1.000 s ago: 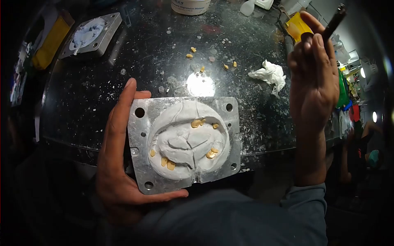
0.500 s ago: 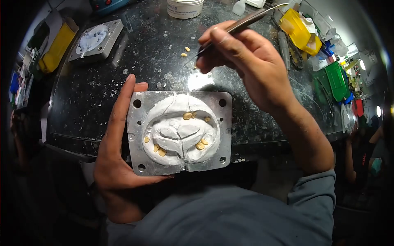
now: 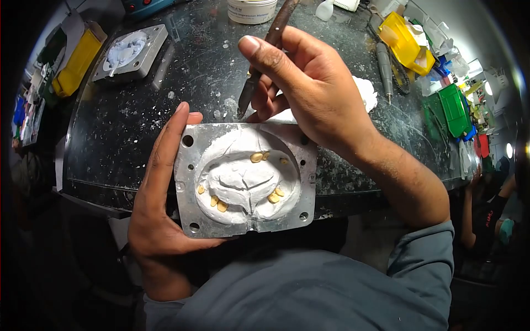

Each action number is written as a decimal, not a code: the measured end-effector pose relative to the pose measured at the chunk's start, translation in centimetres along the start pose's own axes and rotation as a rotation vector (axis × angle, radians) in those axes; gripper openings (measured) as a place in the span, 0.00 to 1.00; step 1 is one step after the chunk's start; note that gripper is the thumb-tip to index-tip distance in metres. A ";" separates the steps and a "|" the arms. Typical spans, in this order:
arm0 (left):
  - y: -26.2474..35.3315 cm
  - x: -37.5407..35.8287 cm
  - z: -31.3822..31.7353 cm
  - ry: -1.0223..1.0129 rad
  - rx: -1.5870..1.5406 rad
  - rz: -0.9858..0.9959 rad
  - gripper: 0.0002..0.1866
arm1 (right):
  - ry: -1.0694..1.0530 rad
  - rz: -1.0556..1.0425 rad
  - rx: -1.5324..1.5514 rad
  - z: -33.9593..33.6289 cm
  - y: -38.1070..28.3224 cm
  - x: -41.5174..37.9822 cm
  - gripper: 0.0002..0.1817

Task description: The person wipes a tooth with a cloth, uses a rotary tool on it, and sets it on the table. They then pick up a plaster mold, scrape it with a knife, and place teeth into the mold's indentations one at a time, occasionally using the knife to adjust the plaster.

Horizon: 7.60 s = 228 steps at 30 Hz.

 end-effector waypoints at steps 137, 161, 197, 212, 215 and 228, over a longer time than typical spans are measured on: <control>-0.1 0.7 0.6 0.514 -0.275 -0.064 0.78 | -0.067 -0.319 -0.428 -2.2 -1.8 -7.3 0.14; -0.4 0.6 -0.1 0.068 -0.046 0.064 0.84 | 0.424 0.271 -0.603 -14.2 2.2 -11.0 0.16; -0.6 0.7 -0.4 -0.022 -0.175 0.138 0.78 | 0.129 -0.129 -1.131 -10.5 1.8 1.5 0.14; -0.8 0.7 -0.6 0.085 -0.265 0.071 0.78 | -0.069 -0.432 -1.081 -6.6 2.7 -0.6 0.10; -0.9 0.7 -0.6 0.103 -0.293 0.051 0.79 | 0.027 -0.395 -0.864 -7.7 2.0 -0.9 0.09; -1.1 0.7 -0.7 0.134 -0.330 0.037 0.79 | -0.055 -0.076 -0.105 -8.7 3.7 -1.5 0.16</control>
Point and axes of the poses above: each hand's wrist, its own x-axis towards the middle knuckle, its own z-axis out of the palm, y = z × x, the point moved 9 cm from there along x, towards the middle knuckle, and after that the axes turned 11 degrees about -x, right-handed, at the moved point
